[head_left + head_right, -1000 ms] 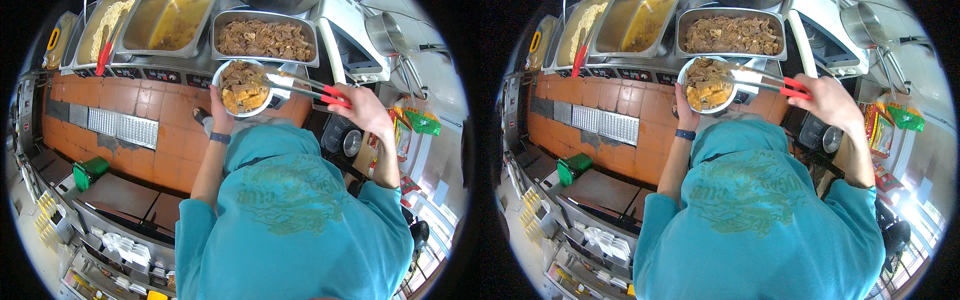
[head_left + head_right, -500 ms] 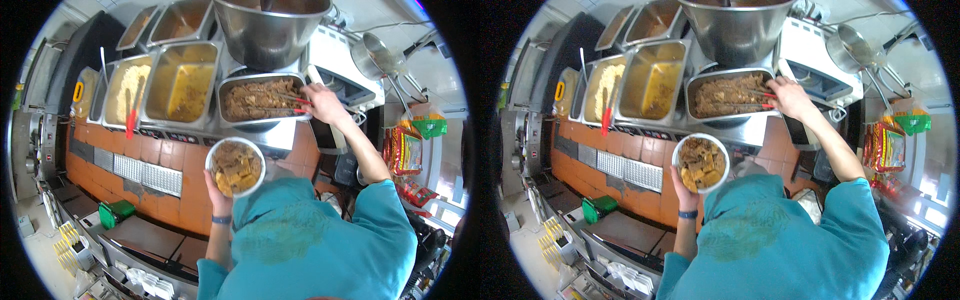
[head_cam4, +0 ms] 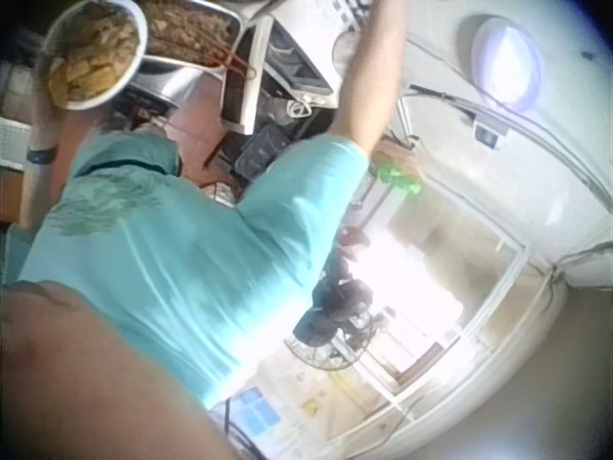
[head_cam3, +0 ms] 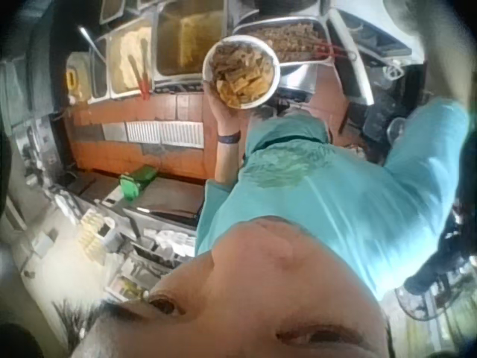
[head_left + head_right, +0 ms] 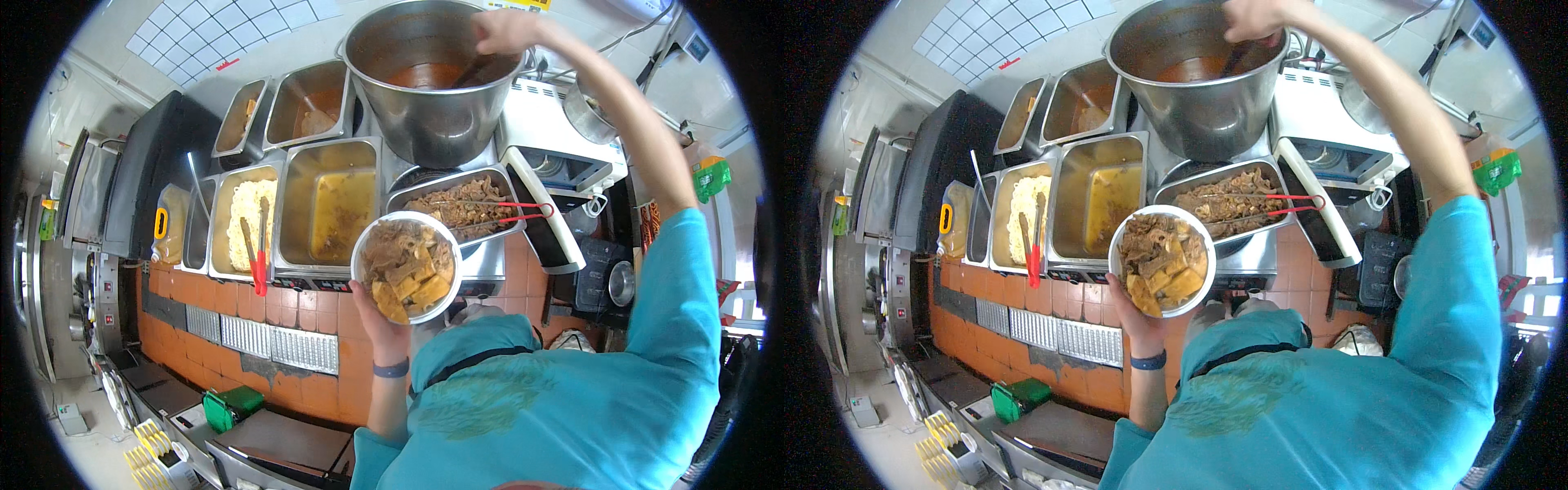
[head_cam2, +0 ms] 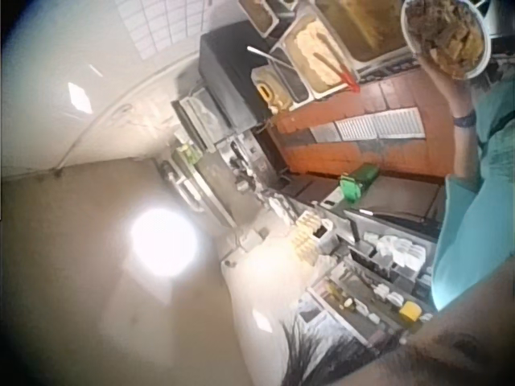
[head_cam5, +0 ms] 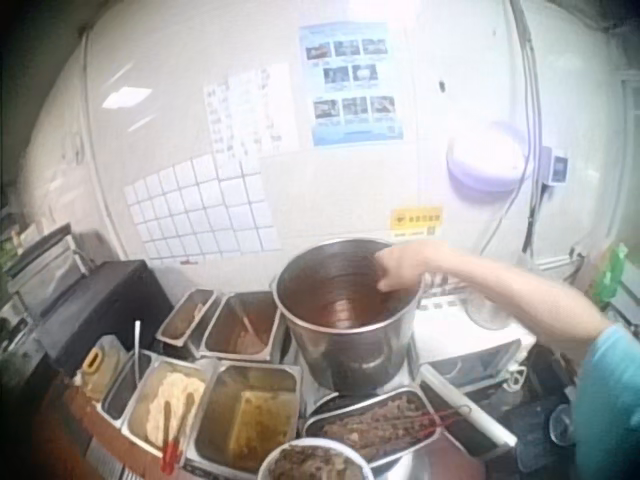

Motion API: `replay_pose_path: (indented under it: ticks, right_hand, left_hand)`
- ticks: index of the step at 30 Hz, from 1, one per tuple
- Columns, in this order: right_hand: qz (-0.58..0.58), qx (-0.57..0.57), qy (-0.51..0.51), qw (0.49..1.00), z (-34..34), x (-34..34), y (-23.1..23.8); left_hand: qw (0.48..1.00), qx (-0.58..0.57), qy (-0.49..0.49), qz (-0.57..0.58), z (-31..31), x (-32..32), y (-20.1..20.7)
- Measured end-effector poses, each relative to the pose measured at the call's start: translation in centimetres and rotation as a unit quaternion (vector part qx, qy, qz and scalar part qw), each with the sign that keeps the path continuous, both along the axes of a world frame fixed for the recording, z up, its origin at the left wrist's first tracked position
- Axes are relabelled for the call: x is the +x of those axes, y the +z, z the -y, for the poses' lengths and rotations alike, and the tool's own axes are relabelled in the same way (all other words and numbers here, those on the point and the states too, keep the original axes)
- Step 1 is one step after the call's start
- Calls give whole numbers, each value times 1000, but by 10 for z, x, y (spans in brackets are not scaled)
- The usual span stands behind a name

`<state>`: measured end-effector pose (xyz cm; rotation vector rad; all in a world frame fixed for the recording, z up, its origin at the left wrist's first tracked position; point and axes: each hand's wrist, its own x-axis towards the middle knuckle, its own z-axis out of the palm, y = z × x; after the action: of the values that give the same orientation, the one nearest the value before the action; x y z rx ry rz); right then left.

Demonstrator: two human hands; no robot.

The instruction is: The person assembles a noodle bowl by adding fried tofu, sliced meat, and noodles into a white bowl using tongs, then ladles broth over the contents. They add a dark sauce, cover the bowl with a yellow lid, and place it in a microwave. The person repeats the process for a second bowl, adding ingredients and covering it.

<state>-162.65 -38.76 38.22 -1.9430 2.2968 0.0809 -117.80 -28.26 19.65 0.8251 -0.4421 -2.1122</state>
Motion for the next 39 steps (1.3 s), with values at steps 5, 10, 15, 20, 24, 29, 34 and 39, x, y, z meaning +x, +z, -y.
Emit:
replay_pose_path:
  ticks: [5, 10, 15, 20, 24, 29, 34, 39]
  right_hand:
    - [90, 351, -296, 884, 38, -35, 9]
    - [-241, 227, -103, 938, 17, -12, -1]
    - [-356, 1, -82, 931, -40, 17, 0]
    - [-289, 91, -179, 936, -46, 29, 13]
    - [-208, 109, -206, 950, -37, 30, -4]
    - [-43, 107, -253, 960, -21, 22, -27]
    - [148, 109, -327, 927, -6, 22, -27]
    - [201, 106, -329, 917, -42, 16, -2]
  left_hand:
    - [999, -8, -32, -3, 55, -27, 2]
    - [998, -29, -64, -7, 98, -45, 6]
    - [995, -10, -84, -57, 130, -52, -5]
    - [995, -7, -86, -51, 150, -65, -4]
    - [992, -20, -104, -64, 159, -69, -4]
    - [992, 9, -110, -66, 167, -74, -12]
    - [991, 31, -114, -57, 170, -77, -14]
    - [993, 23, -109, -44, 169, -72, -16]
